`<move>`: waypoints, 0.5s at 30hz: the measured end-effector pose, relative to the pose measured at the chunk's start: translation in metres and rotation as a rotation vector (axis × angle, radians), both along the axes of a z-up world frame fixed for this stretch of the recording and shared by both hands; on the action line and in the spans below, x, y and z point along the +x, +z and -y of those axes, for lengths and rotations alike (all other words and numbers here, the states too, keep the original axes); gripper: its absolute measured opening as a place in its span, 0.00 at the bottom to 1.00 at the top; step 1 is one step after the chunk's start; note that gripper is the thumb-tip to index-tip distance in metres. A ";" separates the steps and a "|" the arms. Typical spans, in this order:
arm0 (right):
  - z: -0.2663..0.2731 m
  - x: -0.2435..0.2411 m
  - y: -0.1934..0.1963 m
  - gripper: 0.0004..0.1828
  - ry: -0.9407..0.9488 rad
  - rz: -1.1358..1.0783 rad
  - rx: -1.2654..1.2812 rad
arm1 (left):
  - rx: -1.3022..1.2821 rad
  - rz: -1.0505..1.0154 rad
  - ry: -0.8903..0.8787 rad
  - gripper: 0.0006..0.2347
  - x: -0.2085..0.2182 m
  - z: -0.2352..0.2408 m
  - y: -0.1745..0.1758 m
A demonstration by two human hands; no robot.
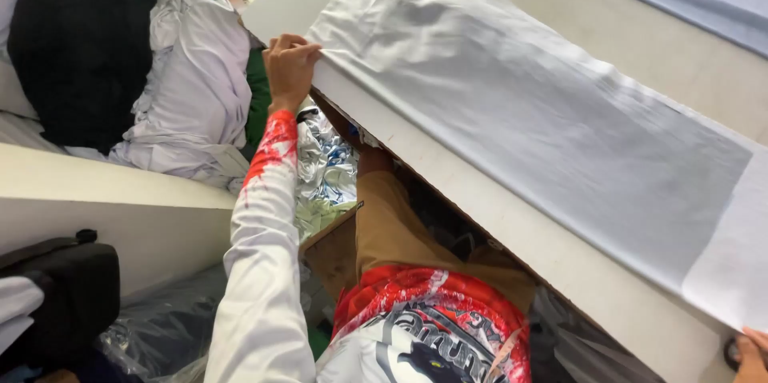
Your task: The person aligns a piece of fabric on a cutting table and uses scissors to cut out a specific pattern.
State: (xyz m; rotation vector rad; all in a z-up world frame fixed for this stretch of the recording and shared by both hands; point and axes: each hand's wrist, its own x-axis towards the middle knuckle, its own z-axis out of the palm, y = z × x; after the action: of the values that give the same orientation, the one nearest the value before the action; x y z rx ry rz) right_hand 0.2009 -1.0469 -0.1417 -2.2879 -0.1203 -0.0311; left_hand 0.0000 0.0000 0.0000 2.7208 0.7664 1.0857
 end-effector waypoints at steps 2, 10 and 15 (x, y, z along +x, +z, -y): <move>-0.046 -0.062 0.079 0.12 -0.002 0.031 -0.088 | -0.019 0.008 -0.073 0.04 -0.011 -0.004 0.004; -0.054 -0.081 0.082 0.13 0.120 0.015 -0.166 | -0.123 -0.003 -0.218 0.06 -0.043 -0.016 0.025; -0.092 -0.064 0.053 0.13 0.166 0.154 -0.145 | -0.065 -0.084 -0.125 0.02 -0.045 -0.015 0.039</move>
State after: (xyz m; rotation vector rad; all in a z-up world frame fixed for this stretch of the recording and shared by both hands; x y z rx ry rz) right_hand 0.1372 -0.9546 -0.0885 -2.4111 -0.4037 -0.1160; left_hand -0.0446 0.0152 0.0386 2.7326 0.6214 0.9100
